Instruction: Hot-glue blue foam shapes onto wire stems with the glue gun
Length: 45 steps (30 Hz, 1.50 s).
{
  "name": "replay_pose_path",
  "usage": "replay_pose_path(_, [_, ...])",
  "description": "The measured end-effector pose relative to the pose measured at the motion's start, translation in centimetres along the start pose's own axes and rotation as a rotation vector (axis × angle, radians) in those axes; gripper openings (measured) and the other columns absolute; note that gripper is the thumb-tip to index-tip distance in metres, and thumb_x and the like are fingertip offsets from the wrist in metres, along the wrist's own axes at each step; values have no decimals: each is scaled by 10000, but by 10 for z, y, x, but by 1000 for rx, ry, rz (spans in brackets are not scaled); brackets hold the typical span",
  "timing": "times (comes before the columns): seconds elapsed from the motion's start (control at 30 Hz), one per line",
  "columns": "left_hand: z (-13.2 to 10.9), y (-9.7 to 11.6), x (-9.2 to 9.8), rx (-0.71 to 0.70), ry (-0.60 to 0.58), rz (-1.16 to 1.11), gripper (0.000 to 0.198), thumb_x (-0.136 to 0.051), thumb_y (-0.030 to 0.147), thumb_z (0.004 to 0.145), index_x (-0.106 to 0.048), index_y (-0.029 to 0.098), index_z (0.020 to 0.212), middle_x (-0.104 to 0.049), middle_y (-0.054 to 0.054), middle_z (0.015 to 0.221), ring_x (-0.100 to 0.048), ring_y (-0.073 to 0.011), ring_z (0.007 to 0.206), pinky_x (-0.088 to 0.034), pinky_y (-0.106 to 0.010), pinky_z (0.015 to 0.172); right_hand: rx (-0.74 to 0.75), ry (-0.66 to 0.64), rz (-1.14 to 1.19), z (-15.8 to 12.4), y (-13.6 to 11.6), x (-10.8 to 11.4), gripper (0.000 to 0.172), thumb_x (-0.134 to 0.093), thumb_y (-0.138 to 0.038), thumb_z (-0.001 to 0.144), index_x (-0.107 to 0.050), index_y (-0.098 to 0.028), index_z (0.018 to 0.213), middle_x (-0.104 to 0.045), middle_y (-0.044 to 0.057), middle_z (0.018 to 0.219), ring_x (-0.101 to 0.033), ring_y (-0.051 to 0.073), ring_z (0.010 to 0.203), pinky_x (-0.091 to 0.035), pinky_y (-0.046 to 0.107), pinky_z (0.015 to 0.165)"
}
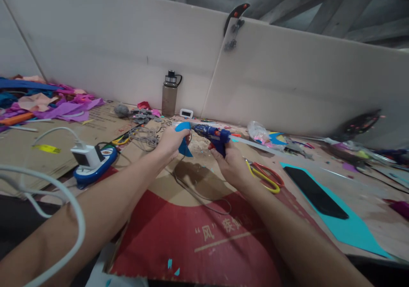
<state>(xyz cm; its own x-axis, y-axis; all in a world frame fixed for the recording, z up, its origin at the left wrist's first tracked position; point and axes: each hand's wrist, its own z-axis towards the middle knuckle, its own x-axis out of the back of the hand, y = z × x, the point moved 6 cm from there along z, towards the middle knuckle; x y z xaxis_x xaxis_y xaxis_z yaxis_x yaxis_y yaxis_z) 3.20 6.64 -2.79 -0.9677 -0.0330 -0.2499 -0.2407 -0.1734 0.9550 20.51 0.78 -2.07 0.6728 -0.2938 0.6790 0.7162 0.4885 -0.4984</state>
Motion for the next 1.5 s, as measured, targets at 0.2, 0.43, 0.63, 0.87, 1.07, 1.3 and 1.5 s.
replay_pose_path(0.2, [-1,3,0,-30,-3,35,171,-521,49,644,-478,157,518,-492,14,468,-452,-87,426,-364,-224,451,5,7,-26,0,2,-2,244,-454,-347,865,-561,-188,1015,-644,110,963,-602,256,865,-475,414,778])
replay_pose_path(0.43, [-4,5,0,-21,10,68,187,-524,47,641,-457,167,513,-477,24,451,-447,-83,417,-361,-221,453,17,20,-39,0,1,-3,254,-448,-338,869,-553,-180,1037,-642,123,956,-604,269,873,-478,435,785])
replay_pose_path(0.63, [-4,5,0,-45,12,129,171,-531,65,639,-479,163,509,-497,16,458,-454,-85,419,-367,-219,454,11,20,-40,0,2,-4,281,-438,-355,876,-550,-174,1060,-639,133,996,-601,280,924,-469,447,814])
replay_pose_path(0.87, [-1,0,2,-90,16,235,141,-537,105,627,-494,165,507,-519,9,464,-478,-93,421,-372,-218,455,3,32,-35,1,-2,-1,269,-442,-348,874,-542,-176,1054,-645,125,976,-609,279,913,-473,437,805])
replay_pose_path(1.07, [0,2,2,-126,9,264,137,-525,108,625,-497,171,507,-522,7,457,-479,-98,421,-372,-224,457,12,45,-38,0,-3,-1,261,-441,-347,876,-546,-185,1051,-649,131,986,-612,288,910,-474,451,796])
replay_pose_path(1.3, [-2,8,3,-121,28,215,132,-549,106,630,-492,173,531,-514,14,466,-463,-94,432,-365,-222,454,15,25,-50,0,-6,0,273,-444,-337,868,-544,-187,1073,-642,130,987,-601,284,926,-472,439,795])
replay_pose_path(1.5, [-1,5,3,-121,19,222,126,-548,124,638,-493,168,534,-508,14,472,-465,-90,423,-365,-219,451,11,28,-48,0,-5,-1,260,-444,-323,866,-545,-187,1063,-641,126,970,-601,282,907,-474,443,791])
